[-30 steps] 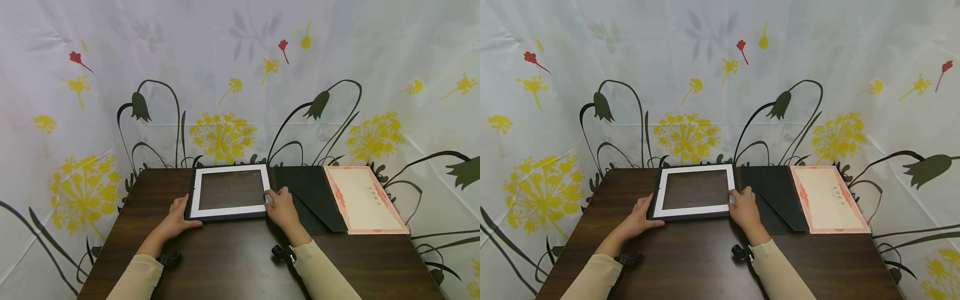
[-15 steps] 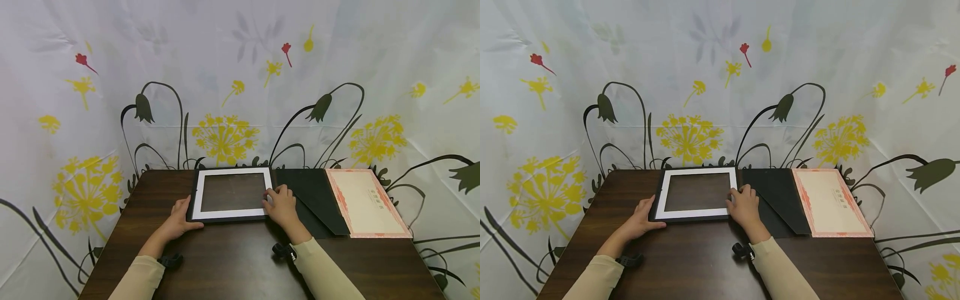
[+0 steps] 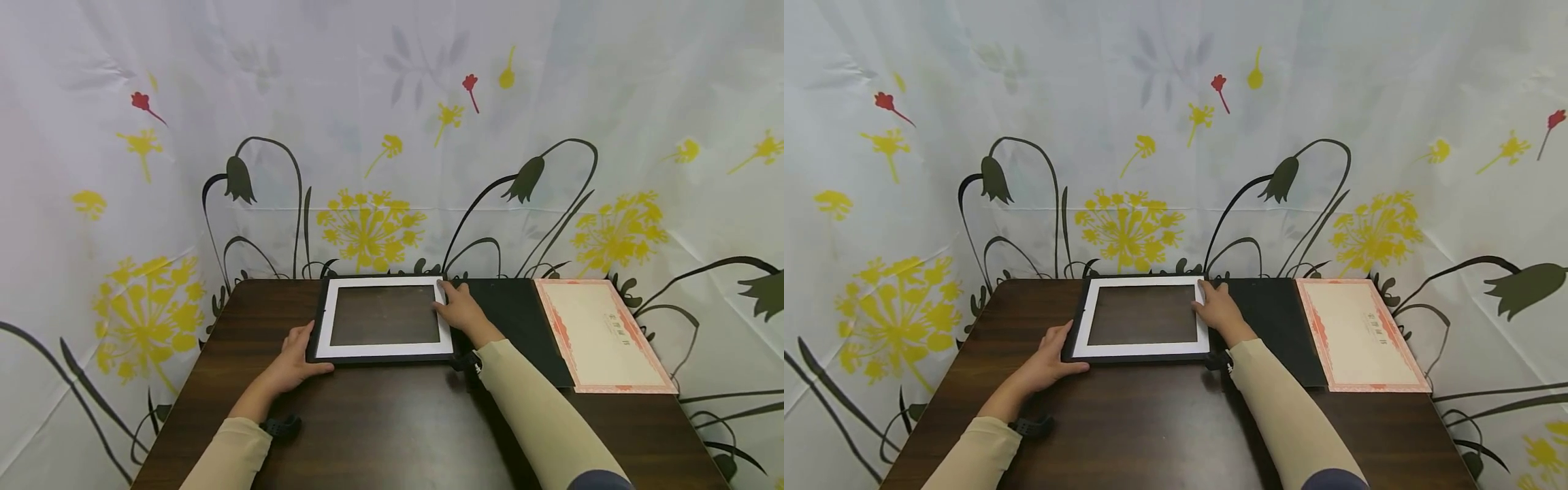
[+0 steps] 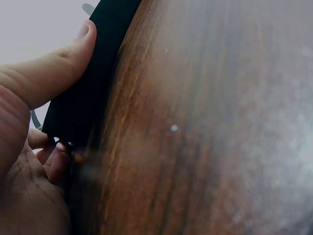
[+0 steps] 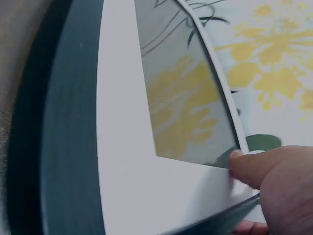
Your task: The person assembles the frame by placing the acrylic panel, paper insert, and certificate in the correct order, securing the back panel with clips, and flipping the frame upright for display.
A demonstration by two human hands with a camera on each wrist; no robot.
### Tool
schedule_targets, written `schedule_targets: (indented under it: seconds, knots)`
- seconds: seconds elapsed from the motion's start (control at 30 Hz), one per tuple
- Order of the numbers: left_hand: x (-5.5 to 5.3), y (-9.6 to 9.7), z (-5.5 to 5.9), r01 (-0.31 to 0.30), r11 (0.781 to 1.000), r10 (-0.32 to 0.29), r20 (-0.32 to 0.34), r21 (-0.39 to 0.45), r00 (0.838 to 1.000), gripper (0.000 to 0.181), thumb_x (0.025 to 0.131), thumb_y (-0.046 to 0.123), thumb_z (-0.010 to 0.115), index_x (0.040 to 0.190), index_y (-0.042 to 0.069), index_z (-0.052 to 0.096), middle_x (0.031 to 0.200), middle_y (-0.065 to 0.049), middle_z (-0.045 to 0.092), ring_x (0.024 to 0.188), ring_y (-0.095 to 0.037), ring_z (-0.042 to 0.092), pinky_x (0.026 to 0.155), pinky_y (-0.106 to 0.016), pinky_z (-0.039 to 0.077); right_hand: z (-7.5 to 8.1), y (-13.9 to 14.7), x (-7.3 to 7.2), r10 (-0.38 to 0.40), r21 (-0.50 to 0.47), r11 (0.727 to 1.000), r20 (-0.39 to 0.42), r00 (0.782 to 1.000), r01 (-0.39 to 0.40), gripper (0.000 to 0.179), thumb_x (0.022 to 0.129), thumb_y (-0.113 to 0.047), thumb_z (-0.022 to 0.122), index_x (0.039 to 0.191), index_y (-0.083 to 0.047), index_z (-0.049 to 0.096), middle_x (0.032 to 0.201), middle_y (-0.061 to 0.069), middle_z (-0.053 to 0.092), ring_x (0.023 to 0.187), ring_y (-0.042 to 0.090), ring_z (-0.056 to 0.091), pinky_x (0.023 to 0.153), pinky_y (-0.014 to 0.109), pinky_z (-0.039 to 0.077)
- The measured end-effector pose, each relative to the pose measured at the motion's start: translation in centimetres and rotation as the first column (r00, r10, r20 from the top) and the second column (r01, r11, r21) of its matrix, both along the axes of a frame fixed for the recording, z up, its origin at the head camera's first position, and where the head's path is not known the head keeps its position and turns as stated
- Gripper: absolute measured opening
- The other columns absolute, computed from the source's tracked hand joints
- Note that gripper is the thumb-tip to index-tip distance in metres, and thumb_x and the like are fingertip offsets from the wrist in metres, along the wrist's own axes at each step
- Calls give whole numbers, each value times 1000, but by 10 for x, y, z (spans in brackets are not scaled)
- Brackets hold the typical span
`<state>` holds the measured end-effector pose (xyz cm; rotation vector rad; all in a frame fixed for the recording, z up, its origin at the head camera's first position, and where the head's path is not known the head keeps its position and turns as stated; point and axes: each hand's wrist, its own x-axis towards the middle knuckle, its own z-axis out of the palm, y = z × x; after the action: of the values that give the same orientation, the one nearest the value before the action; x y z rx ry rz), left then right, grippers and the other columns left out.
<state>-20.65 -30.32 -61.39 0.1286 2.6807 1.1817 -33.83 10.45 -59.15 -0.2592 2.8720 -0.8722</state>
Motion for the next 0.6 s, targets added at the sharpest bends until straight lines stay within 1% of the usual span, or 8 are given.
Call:
schedule_targets:
  seconds: [0.17, 0.27, 0.43, 0.5, 0.6]
  knots:
    - [1, 1, -3, 3, 1000, -3, 25, 4, 1000, 126, 89, 50, 90, 175, 4, 10, 171, -28, 17, 155, -50, 19, 125, -76, 24, -3, -5, -4, -21, 46, 999, 39, 999, 19, 71, 110, -44, 63, 172, -20, 36, 153, 37, 40, 123, 50, 67, 102, 61, 56]
    - [2, 1, -3, 5, 1000, -5, 23, 0, 1000, 127, 89, 50, 91, 175, 4, 9, 170, -28, 17, 154, -51, 19, 124, -76, 25, -3, -7, -5, -29, 61, 998, 44, 999, 27, 71, 111, -44, 63, 172, -22, 35, 155, 36, 38, 125, 50, 67, 102, 61, 56]
    - [0, 0, -1, -2, 1000, 2, 11, 3, 1000, 127, 88, 49, 91, 175, 4, 10, 170, -28, 17, 156, -52, 17, 125, -77, 24, 0, -8, -7, -12, 72, 997, 39, 999, 9, 73, 111, -43, 62, 174, -24, 31, 156, 37, 37, 123, 51, 67, 100, 62, 57]
    - [-1, -1, -1, 1, 1000, -1, 4, -3, 1000, 126, 88, 49, 91, 175, 4, 11, 169, -28, 19, 155, -52, 19, 124, -77, 25, 3, -8, -8, -2, 74, 997, 47, 999, -1, 75, 110, -44, 63, 174, -25, 28, 159, 39, 35, 126, 54, 66, 101, 64, 56]
    - [0, -2, -2, -3, 1000, 3, -5, -1, 1000, 126, 88, 49, 92, 174, 4, 13, 169, -28, 20, 153, -51, 21, 124, -76, 26, 9, -8, -11, 8, 75, 997, 66, 998, -13, 79, 109, -48, 64, 175, -27, 26, 164, 40, 32, 135, 58, 59, 105, 68, 53]
